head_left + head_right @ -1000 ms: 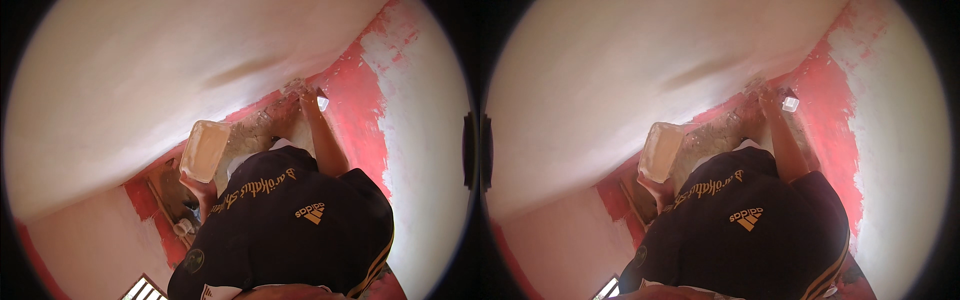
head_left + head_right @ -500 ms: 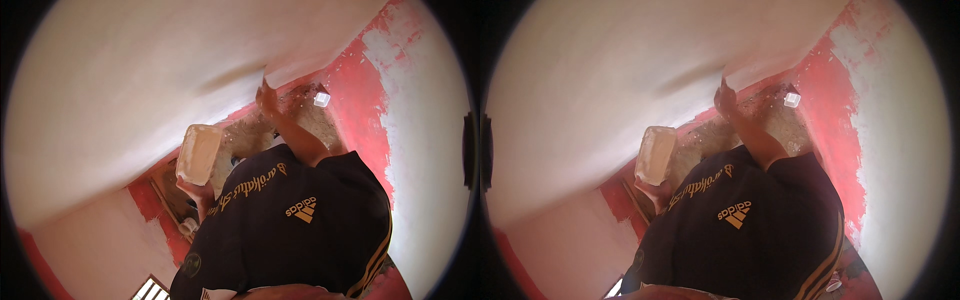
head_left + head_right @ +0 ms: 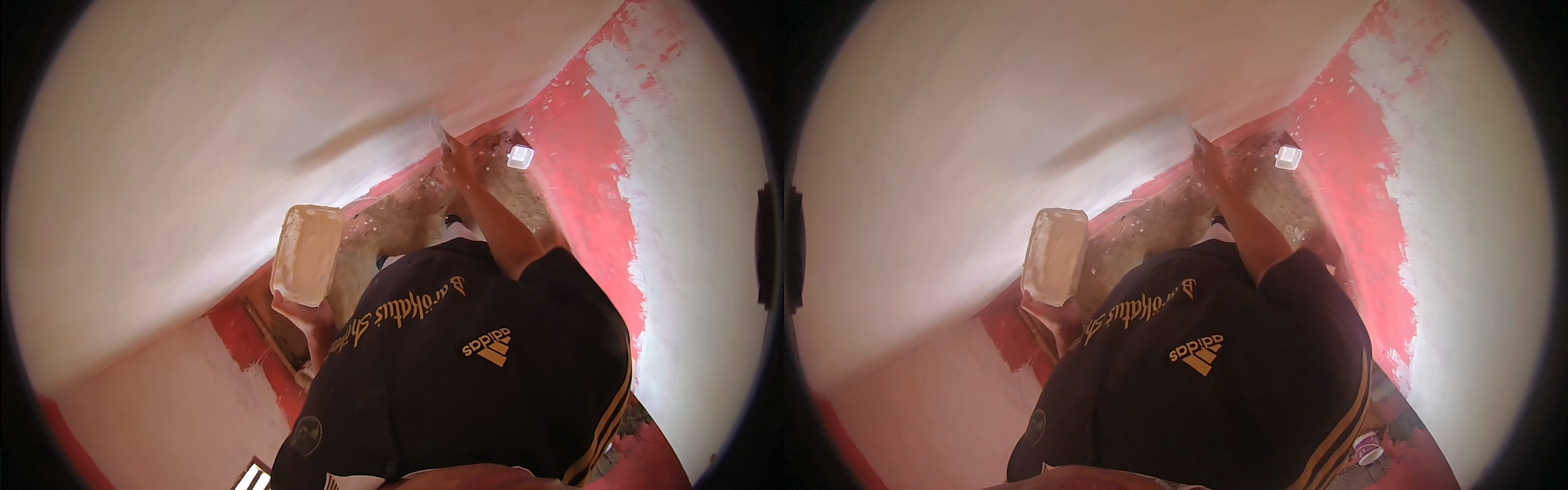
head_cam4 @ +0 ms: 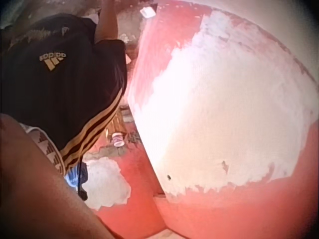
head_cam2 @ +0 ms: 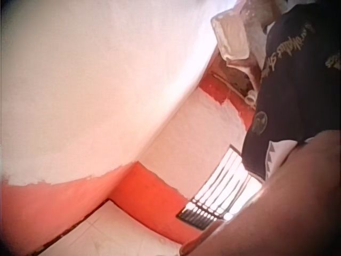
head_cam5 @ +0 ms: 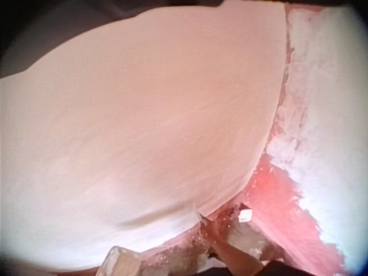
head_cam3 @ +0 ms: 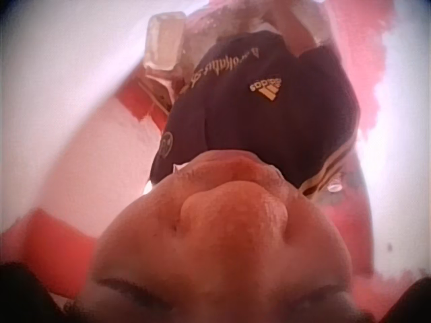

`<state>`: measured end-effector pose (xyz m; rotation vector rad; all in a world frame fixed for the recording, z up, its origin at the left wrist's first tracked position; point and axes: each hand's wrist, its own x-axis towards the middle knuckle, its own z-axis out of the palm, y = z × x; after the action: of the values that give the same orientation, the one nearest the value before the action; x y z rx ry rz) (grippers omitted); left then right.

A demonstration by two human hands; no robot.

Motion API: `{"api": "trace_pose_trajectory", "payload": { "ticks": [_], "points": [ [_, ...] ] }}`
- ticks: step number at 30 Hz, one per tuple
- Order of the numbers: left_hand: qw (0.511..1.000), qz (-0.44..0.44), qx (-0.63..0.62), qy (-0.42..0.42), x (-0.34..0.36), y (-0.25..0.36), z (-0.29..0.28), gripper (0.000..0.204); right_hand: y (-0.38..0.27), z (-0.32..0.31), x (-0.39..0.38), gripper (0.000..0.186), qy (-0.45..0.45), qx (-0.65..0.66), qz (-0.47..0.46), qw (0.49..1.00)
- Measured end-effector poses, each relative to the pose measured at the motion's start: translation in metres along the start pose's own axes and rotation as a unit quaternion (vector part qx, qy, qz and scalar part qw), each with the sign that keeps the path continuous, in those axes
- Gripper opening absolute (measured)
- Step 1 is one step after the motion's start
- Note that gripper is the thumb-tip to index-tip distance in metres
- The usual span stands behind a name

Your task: The person applies plaster to a wall using a spatula, repeatedly picking up material from a container and smoothing it over the surface.

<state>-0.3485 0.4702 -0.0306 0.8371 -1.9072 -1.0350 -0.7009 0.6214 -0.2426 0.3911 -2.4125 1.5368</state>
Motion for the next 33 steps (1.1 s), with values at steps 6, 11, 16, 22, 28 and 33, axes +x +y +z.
{"api": "trace_pose_trajectory", "payload": {
  "ticks": [6, 11, 16, 22, 28, 33],
  "points": [
    [0.889, -0.238, -0.39, -0.034, 0.027, 0.023, 0.012, 0.048, 0.084, -0.054, 0.046, 0.03, 0.022, -0.08, 0.171, 0.982],
    [0.997, -0.043, -0.059, -0.025, 0.007, 0.023, 0.008, 0.055, -0.018, 0.012, 0.002, 0.044, -0.089, -0.024, 0.018, 0.996],
    [0.941, -0.208, -0.263, -0.046, 0.018, 0.038, 0.012, 0.061, 0.033, -0.047, 0.022, 0.038, -0.079, -0.067, 0.142, 0.984],
    [0.934, -0.224, -0.278, -0.007, 0.018, 0.037, 0.02, 0.059, -0.061, -0.01, 0.019, 0.036, -0.082, -0.049, 0.108, 0.989],
    [0.844, -0.245, -0.476, 0.031, 0.015, 0.035, 0.007, 0.046, 0.023, -0.026, -0.015, 0.031, -0.118, -0.184, 0.02, 0.976],
    [0.932, -0.17, -0.32, -0.007, 0.015, 0.027, 0.015, 0.052, 0.011, -0.039, 0.076, 0.036, -0.052, -0.157, 0.122, 0.979]
  ]
}}
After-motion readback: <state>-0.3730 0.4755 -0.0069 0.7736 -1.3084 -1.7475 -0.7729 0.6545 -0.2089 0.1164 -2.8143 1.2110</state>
